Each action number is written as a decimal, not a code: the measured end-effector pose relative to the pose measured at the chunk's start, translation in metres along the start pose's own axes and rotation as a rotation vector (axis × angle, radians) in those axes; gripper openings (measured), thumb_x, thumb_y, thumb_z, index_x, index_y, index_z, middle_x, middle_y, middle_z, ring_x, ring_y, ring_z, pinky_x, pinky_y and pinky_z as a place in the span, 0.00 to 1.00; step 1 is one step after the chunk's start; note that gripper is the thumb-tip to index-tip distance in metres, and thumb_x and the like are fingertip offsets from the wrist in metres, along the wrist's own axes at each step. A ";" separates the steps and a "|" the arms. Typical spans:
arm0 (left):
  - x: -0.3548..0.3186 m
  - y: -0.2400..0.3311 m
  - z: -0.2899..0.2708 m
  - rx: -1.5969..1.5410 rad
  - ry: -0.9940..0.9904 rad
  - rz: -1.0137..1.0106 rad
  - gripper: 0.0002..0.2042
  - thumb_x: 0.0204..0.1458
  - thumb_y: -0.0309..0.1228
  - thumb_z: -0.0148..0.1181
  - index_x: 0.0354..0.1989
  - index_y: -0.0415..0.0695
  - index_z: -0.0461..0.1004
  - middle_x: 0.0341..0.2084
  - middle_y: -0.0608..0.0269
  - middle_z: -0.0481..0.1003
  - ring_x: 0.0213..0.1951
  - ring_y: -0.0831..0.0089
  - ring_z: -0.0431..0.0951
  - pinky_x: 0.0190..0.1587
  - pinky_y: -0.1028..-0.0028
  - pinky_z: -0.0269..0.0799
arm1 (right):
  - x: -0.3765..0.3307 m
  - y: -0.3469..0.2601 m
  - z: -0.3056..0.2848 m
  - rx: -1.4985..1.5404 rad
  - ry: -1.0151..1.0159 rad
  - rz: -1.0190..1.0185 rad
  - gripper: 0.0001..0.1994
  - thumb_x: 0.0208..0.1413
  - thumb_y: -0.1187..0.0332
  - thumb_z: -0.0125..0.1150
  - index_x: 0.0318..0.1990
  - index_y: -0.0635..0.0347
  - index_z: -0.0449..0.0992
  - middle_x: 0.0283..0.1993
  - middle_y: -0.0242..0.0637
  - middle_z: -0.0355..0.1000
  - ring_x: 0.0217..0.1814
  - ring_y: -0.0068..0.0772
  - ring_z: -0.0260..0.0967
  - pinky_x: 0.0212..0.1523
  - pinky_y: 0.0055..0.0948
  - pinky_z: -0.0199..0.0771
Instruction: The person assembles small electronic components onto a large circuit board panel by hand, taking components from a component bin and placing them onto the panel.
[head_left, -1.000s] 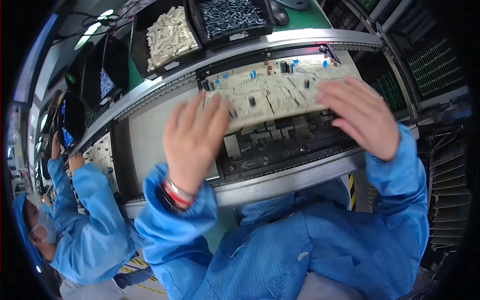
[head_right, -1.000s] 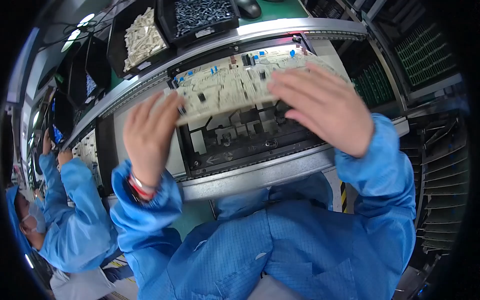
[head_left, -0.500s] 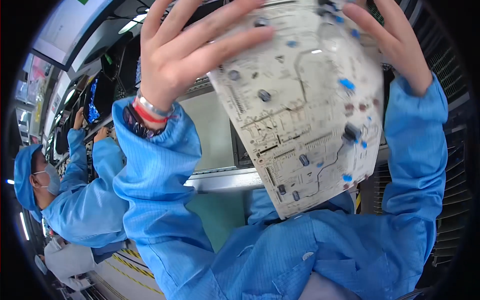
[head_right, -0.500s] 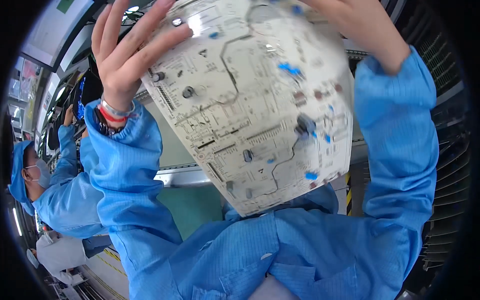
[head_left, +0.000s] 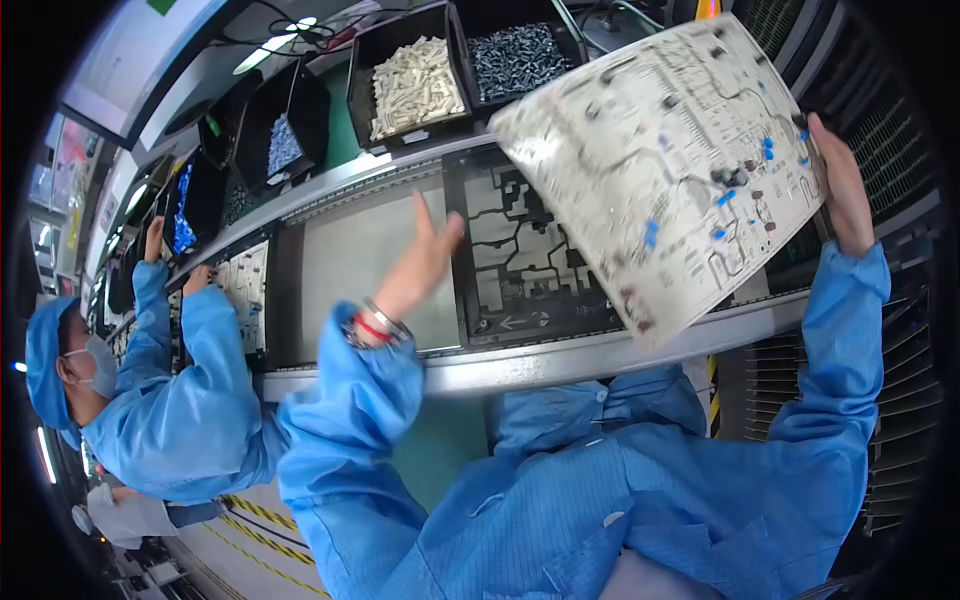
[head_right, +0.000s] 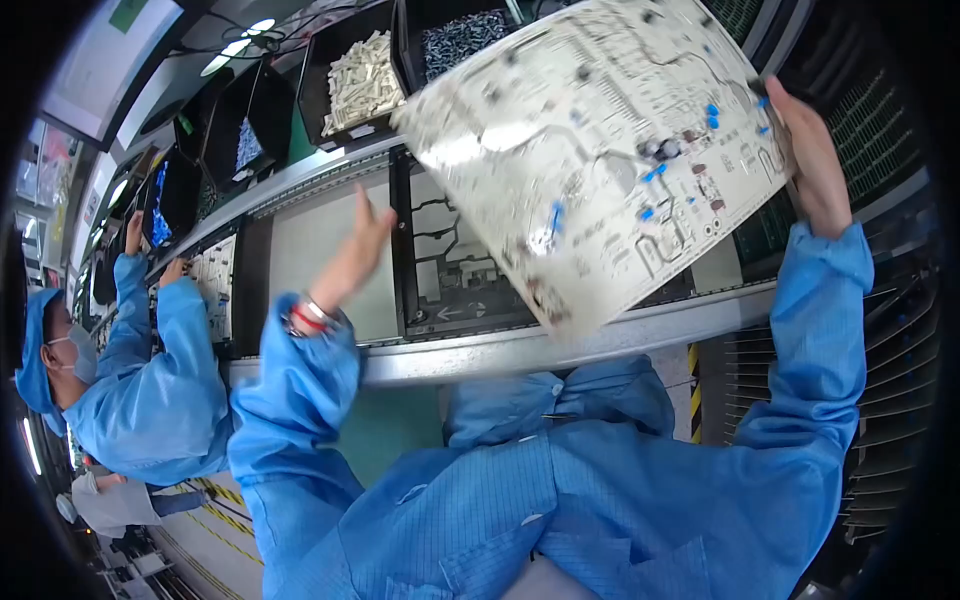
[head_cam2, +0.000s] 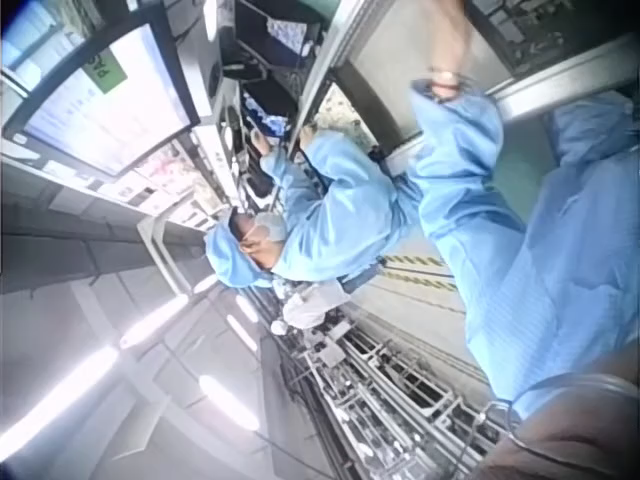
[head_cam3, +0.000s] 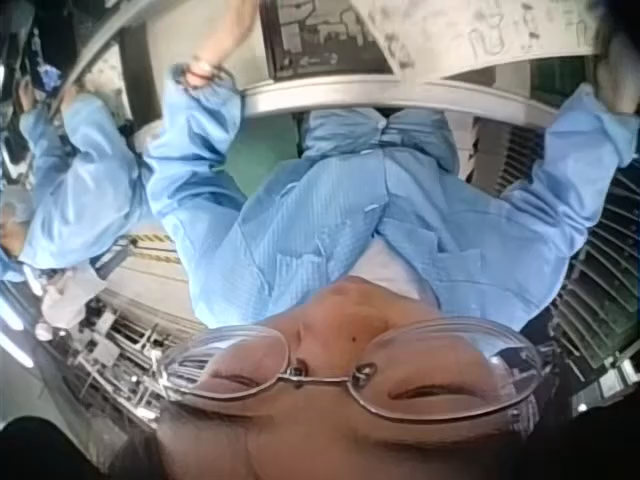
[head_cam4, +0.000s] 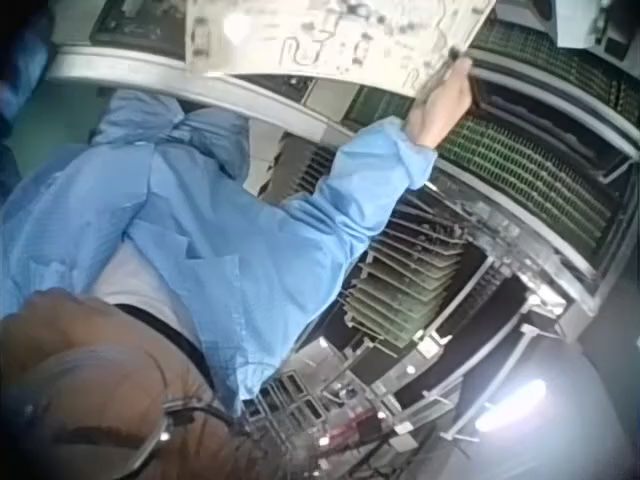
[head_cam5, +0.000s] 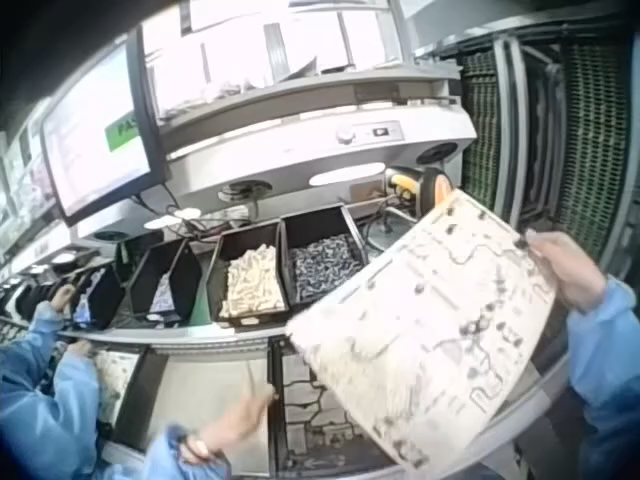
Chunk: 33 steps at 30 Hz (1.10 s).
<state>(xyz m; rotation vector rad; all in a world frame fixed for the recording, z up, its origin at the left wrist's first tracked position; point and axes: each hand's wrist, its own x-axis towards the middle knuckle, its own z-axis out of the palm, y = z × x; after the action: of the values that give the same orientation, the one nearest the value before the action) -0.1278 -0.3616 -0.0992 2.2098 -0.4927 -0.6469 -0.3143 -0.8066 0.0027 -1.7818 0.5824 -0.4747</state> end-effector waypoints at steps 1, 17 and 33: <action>0.007 -0.027 0.029 -0.037 0.062 0.122 0.41 0.58 0.50 0.40 0.62 0.29 0.26 0.63 0.34 0.36 0.67 0.52 0.38 0.65 0.70 0.38 | -0.002 0.010 -0.006 0.053 0.000 0.046 0.21 0.60 0.53 0.47 0.42 0.65 0.73 0.37 0.31 0.74 0.37 0.16 0.68 0.40 0.16 0.66; 0.020 0.055 0.100 -0.698 -0.126 0.310 0.34 0.60 0.40 0.40 0.66 0.50 0.25 0.67 0.56 0.31 0.68 0.63 0.33 0.66 0.64 0.29 | -0.016 0.111 -0.015 -0.027 0.037 0.244 0.18 0.58 0.63 0.53 0.48 0.71 0.69 0.41 0.35 0.72 0.42 0.21 0.68 0.43 0.19 0.66; -0.008 0.103 0.097 0.632 -0.072 0.686 0.25 0.46 0.31 0.58 0.56 0.43 0.64 0.61 0.54 0.55 0.64 0.49 0.49 0.62 0.54 0.47 | -0.044 0.086 0.010 -1.000 -0.051 -0.266 0.31 0.44 0.74 0.60 0.60 0.60 0.59 0.61 0.42 0.53 0.61 0.49 0.47 0.62 0.38 0.49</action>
<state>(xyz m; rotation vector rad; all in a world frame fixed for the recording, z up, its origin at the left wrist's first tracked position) -0.2060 -0.4772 -0.0739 2.3424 -1.5742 -0.2040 -0.3557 -0.7922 -0.0839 -2.8395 0.5931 -0.3250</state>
